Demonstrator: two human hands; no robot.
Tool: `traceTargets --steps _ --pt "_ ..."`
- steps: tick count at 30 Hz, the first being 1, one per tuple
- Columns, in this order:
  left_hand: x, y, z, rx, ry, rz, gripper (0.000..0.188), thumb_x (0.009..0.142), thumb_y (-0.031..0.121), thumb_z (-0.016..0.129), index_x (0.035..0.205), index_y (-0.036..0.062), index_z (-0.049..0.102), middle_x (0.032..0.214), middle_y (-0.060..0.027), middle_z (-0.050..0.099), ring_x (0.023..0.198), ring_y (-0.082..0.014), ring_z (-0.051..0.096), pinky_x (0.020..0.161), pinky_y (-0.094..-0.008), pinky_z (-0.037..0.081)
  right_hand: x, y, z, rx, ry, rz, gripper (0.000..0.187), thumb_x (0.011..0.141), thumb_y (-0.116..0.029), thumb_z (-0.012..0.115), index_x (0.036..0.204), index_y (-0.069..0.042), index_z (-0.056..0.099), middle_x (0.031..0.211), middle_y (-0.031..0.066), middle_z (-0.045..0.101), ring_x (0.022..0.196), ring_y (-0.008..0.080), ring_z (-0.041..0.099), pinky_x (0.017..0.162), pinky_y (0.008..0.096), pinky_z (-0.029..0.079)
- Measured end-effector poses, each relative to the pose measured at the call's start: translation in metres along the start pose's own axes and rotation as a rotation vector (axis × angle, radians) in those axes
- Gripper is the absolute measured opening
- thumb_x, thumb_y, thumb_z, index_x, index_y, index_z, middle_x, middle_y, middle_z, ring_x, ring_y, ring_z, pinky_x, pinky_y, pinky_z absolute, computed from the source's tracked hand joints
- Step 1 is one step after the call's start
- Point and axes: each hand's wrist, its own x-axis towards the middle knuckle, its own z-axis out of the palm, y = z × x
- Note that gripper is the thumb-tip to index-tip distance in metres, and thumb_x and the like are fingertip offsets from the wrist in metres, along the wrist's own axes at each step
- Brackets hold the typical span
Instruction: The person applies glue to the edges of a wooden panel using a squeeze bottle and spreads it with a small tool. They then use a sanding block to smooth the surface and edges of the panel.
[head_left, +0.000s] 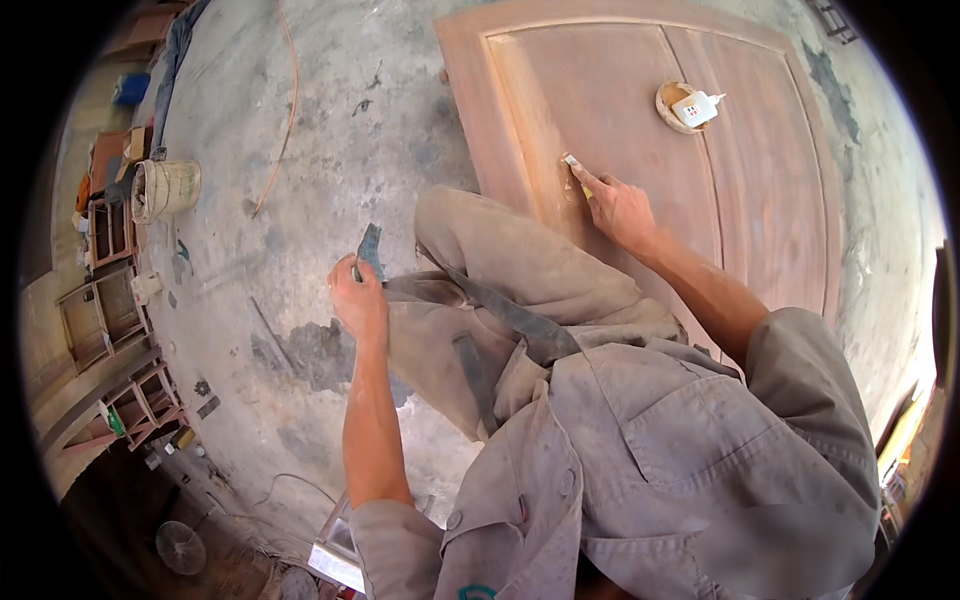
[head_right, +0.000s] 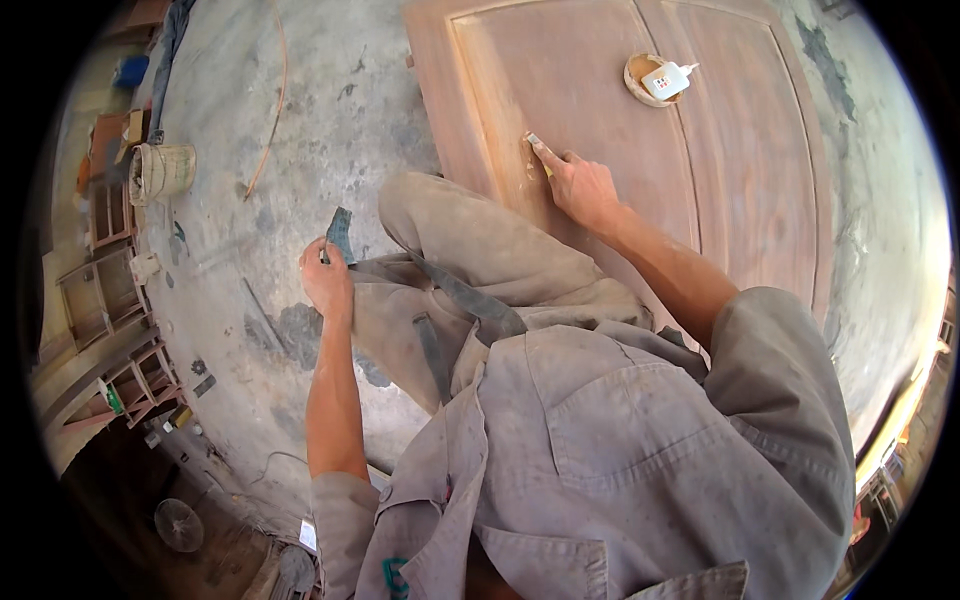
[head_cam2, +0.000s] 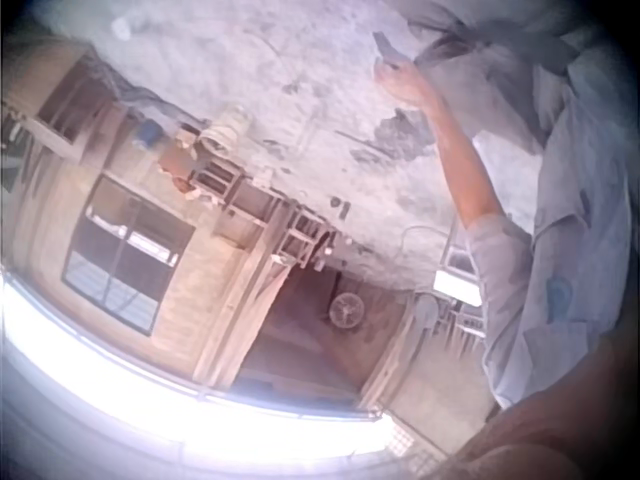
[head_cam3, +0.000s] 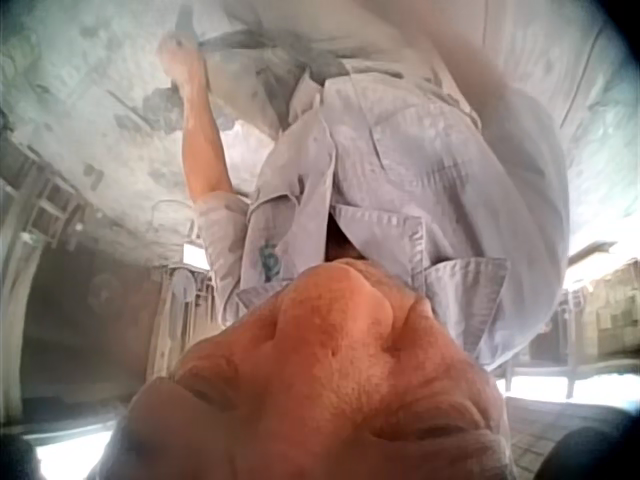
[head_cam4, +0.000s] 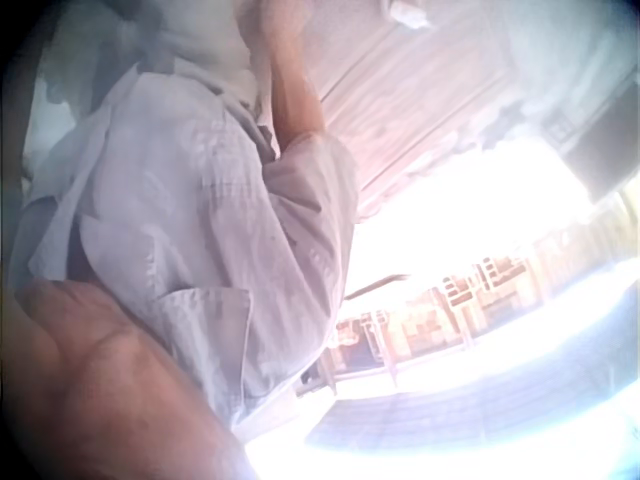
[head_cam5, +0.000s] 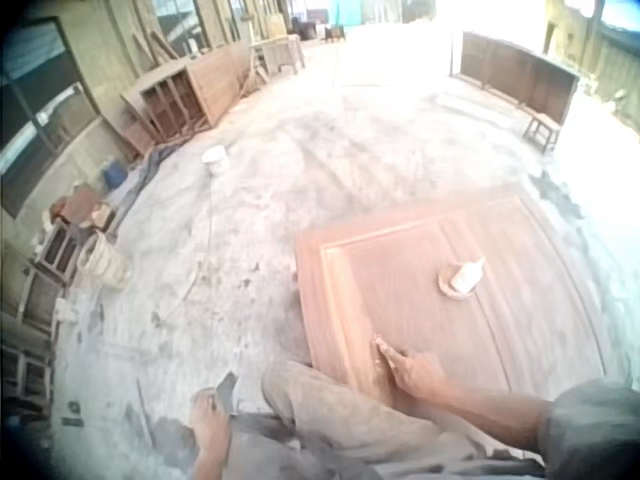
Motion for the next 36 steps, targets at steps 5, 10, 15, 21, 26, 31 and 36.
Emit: traceTargets --steps 5,10,15,21,26,31,36 --pt "0.001 -0.001 0.001 0.007 -0.001 0.008 0.020 0.095 0.015 0.064 0.108 0.0000 0.070 0.117 -0.0169 0.071 0.114 -0.0367 0.063 0.095 -0.0467 0.052 -0.048 0.000 -0.003 -0.075 -0.138 -0.029 0.062 0.091 -0.011 0.061 0.151 -0.024 0.051 0.093 0.0157 0.067 0.073 0.0400 0.068 0.064 0.0505 0.055" --pt "0.001 -0.004 0.004 0.021 0.009 0.035 0.020 0.095 0.014 0.064 0.108 0.0001 0.070 0.117 -0.0177 0.071 0.114 -0.0369 0.063 0.096 -0.0467 0.052 -0.032 -0.002 0.004 -0.011 -0.028 -0.070 0.062 0.091 -0.012 0.061 0.151 -0.024 0.051 0.093 0.0154 0.067 0.072 0.0386 0.068 0.062 0.0500 0.055" --pt "0.002 -0.001 0.002 0.031 -0.010 -0.003 0.021 0.094 0.015 0.065 0.109 0.0002 0.070 0.117 -0.0173 0.070 0.114 -0.0363 0.063 0.096 -0.0457 0.051 -0.048 -0.005 0.001 -0.033 -0.080 -0.053 0.062 0.090 -0.010 0.061 0.150 -0.024 0.052 0.093 0.0150 0.067 0.071 0.0388 0.067 0.060 0.0503 0.055" --pt "0.005 -0.001 0.003 0.027 0.004 -0.009 0.021 0.094 0.013 0.065 0.109 0.0007 0.071 0.116 -0.0161 0.071 0.113 -0.0357 0.063 0.094 -0.0460 0.052 -0.047 -0.006 0.005 -0.014 -0.069 -0.035 0.065 0.087 -0.008 0.062 0.149 -0.024 0.053 0.091 0.0154 0.066 0.070 0.0394 0.067 0.060 0.0502 0.055" --pt "0.005 0.002 0.002 0.054 0.018 0.010 0.020 0.093 0.013 0.066 0.109 0.0011 0.071 0.115 -0.0155 0.071 0.112 -0.0358 0.063 0.094 -0.0462 0.052 -0.028 -0.012 -0.002 0.037 0.007 -0.058 0.066 0.085 -0.005 0.063 0.149 -0.023 0.054 0.090 0.0157 0.066 0.071 0.0400 0.067 0.060 0.0508 0.054" --pt "0.005 0.002 0.001 0.037 0.000 0.011 0.020 0.093 0.013 0.065 0.108 0.0009 0.070 0.115 -0.0160 0.071 0.113 -0.0361 0.063 0.094 -0.0467 0.052 -0.050 0.002 0.009 -0.055 -0.066 -0.063 0.056 0.094 -0.014 0.060 0.149 -0.023 0.054 0.092 0.0139 0.068 0.070 0.0375 0.068 0.060 0.0493 0.055" --pt "0.005 0.006 0.002 0.035 0.007 -0.016 0.020 0.094 0.014 0.065 0.108 0.0009 0.070 0.115 -0.0163 0.071 0.113 -0.0365 0.063 0.094 -0.0468 0.052 -0.023 0.000 0.008 0.001 0.005 -0.065 0.059 0.092 -0.011 0.060 0.149 -0.025 0.054 0.092 0.0151 0.068 0.069 0.0386 0.068 0.060 0.0498 0.055"
